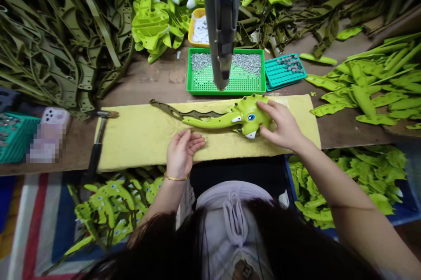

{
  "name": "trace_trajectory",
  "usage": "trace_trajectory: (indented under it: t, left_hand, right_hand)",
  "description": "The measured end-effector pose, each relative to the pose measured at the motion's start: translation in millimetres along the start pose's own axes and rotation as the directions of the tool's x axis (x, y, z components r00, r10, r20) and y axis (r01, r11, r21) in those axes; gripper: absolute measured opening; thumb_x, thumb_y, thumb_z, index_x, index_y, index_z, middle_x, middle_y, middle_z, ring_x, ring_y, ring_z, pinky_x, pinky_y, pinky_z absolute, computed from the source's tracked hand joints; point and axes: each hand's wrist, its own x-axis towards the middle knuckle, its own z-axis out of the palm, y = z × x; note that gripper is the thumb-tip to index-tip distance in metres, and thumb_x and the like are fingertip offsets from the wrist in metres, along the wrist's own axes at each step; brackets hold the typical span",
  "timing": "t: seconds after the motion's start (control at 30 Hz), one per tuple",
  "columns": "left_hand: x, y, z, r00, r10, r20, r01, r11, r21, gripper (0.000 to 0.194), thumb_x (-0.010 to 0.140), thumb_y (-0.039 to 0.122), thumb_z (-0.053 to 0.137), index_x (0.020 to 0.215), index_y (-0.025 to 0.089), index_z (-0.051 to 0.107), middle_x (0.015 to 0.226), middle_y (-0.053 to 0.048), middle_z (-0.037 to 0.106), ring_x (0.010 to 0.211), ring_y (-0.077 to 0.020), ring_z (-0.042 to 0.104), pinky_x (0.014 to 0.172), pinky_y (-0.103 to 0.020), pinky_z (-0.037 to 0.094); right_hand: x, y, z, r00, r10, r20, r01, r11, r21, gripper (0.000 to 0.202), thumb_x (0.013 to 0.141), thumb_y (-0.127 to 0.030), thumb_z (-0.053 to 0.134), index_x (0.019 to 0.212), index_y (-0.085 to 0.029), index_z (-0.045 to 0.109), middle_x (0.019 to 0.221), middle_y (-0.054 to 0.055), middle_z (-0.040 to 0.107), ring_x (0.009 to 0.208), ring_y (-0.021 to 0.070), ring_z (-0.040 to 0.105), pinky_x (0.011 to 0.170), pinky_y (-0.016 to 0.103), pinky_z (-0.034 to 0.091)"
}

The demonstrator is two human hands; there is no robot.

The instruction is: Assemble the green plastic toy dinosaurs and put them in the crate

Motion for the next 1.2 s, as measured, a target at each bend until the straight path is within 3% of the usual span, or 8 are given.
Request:
trace_trajectory:
  t: [0.13, 0.4, 0.57, 0.83, 1.0, 1.1, 1.2]
  left_hand:
    - [0.8, -0.6, 1.3, 0.999, -0.031, 0.020, 0.031, 0.999, -0.007, 0.034, 0.068, 0.029, 0.073, 0.092, 0.018, 0.053, 0.068, -0.004, 0.072, 0.063, -0.0171, 0.071, 0.066, -0.031, 0.060]
    - [0.2, 1.6, 1.3, 0.998, -0.058, 0.033, 0.058, 0.998, 0.028, 0.033, 0.070, 0.028, 0.069, 0.095, 0.018, 0.051, 0.069, -0.004, 0.072, 0.066, -0.0181, 0.071, 0.068, -0.033, 0.060]
    - [-1.2, 2.8, 3.8, 0.997, -0.065, 0.035, 0.064, 0.998, 0.027, 0.036, 0.068, 0.028, 0.069, 0.095, 0.018, 0.049, 0.068, -0.004, 0.071, 0.066, -0.0182, 0.071, 0.067, -0.033, 0.060]
    - [-0.5, 6.7, 4.1, 0.996, -0.084, 0.035, 0.084, 0.996, 0.006, 0.033, 0.070, 0.024, 0.068, 0.097, 0.017, 0.050, 0.072, -0.007, 0.073, 0.071, -0.0210, 0.073, 0.072, -0.037, 0.060]
    - [14.4, 14.9, 19.9, 0.987, -0.111, 0.116, 0.115, 0.993, -0.025, 0.024, 0.073, 0.021, 0.070, 0.090, 0.014, 0.055, 0.081, -0.008, 0.073, 0.077, -0.0214, 0.073, 0.084, -0.040, 0.059]
    - [25.6, 11.8, 34.3, 0.986, -0.113, 0.119, 0.120, 0.992, -0.048, 0.022, 0.074, 0.023, 0.073, 0.088, 0.014, 0.059, 0.086, -0.006, 0.073, 0.077, -0.0176, 0.071, 0.079, -0.035, 0.061]
    - [27.6, 7.4, 41.3, 0.995, -0.046, 0.084, 0.054, 0.994, -0.097, 0.028, 0.069, 0.027, 0.079, 0.083, 0.013, 0.060, 0.080, -0.004, 0.072, 0.074, -0.0166, 0.070, 0.070, -0.031, 0.062]
  right_hand:
    - [9.9, 0.1, 4.2, 0.998, 0.026, 0.064, -0.025, 0.999, -0.026, 0.062, 0.076, -0.032, 0.055, 0.135, -0.013, 0.051, 0.128, 0.019, 0.057, 0.115, 0.0339, 0.056, 0.098, 0.052, 0.046]
    - [16.5, -4.0, 9.2, 0.992, 0.065, 0.113, -0.063, 0.998, -0.021, 0.063, 0.075, -0.032, 0.054, 0.135, -0.014, 0.050, 0.130, 0.019, 0.056, 0.116, 0.0343, 0.054, 0.100, 0.052, 0.045]
    - [14.2, -3.9, 13.2, 0.993, 0.058, 0.103, -0.058, 0.998, 0.003, 0.062, 0.076, -0.032, 0.055, 0.137, -0.021, 0.049, 0.131, 0.014, 0.056, 0.116, 0.0341, 0.054, 0.100, 0.054, 0.044]
    - [9.9, 2.2, 18.2, 0.987, 0.082, 0.136, -0.087, 0.996, 0.028, 0.063, 0.079, -0.033, 0.054, 0.140, -0.024, 0.045, 0.134, 0.014, 0.053, 0.120, 0.0352, 0.052, 0.102, 0.057, 0.042]
    - [9.5, 5.8, 23.2, 0.989, 0.086, 0.116, -0.094, 0.994, 0.063, 0.064, 0.079, -0.034, 0.054, 0.141, -0.026, 0.043, 0.134, 0.012, 0.052, 0.122, 0.0325, 0.052, 0.104, 0.055, 0.042]
    - [9.4, 7.6, 23.8, 0.988, 0.109, 0.109, -0.117, 0.990, 0.075, 0.065, 0.078, -0.033, 0.055, 0.141, -0.025, 0.044, 0.134, 0.014, 0.052, 0.124, 0.0329, 0.051, 0.106, 0.056, 0.040]
    - [8.0, 11.0, 17.9, 0.984, 0.106, 0.144, -0.123, 0.985, 0.119, 0.065, 0.079, -0.036, 0.056, 0.141, -0.023, 0.043, 0.137, 0.015, 0.050, 0.127, 0.0333, 0.048, 0.107, 0.056, 0.039]
